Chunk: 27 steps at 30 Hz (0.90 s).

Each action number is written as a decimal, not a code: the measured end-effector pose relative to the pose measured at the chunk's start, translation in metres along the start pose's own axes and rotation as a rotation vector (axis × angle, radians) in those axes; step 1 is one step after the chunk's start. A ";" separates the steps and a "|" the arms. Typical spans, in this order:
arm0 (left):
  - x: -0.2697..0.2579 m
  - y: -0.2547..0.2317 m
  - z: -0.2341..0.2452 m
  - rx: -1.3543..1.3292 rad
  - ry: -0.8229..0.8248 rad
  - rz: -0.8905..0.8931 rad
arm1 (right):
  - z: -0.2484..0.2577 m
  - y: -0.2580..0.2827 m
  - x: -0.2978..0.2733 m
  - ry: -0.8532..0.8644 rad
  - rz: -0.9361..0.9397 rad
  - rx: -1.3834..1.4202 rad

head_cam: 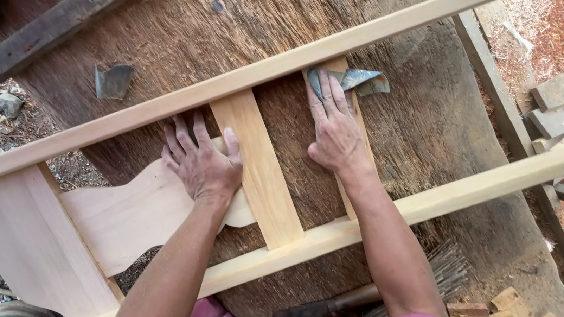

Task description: The person sands a wooden chair frame using a sanding block. They work on the edges and flat surfaces of the frame, repositioning the chair multiple times to access different areas.

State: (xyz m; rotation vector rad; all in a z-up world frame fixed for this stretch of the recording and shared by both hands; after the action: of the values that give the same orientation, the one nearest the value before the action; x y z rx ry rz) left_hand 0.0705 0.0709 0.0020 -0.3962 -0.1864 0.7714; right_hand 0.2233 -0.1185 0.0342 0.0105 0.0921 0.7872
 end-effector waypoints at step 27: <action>-0.001 -0.003 0.002 0.052 -0.026 -0.017 | -0.004 -0.001 -0.003 0.013 0.032 -0.078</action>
State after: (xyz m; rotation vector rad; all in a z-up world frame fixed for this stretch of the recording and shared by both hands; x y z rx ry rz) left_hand 0.0714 0.0689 0.0052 -0.3354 -0.1937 0.7631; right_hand 0.2212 -0.1211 0.0306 -0.0675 0.0737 0.8229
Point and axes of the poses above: each hand's wrist, its own x-axis towards the middle knuckle, its own z-axis out of the back of the hand, y = z × x, the point moved 10 cm from there along x, towards the middle knuckle, and after that the axes turned 4 degrees about -x, right-handed, at the moved point
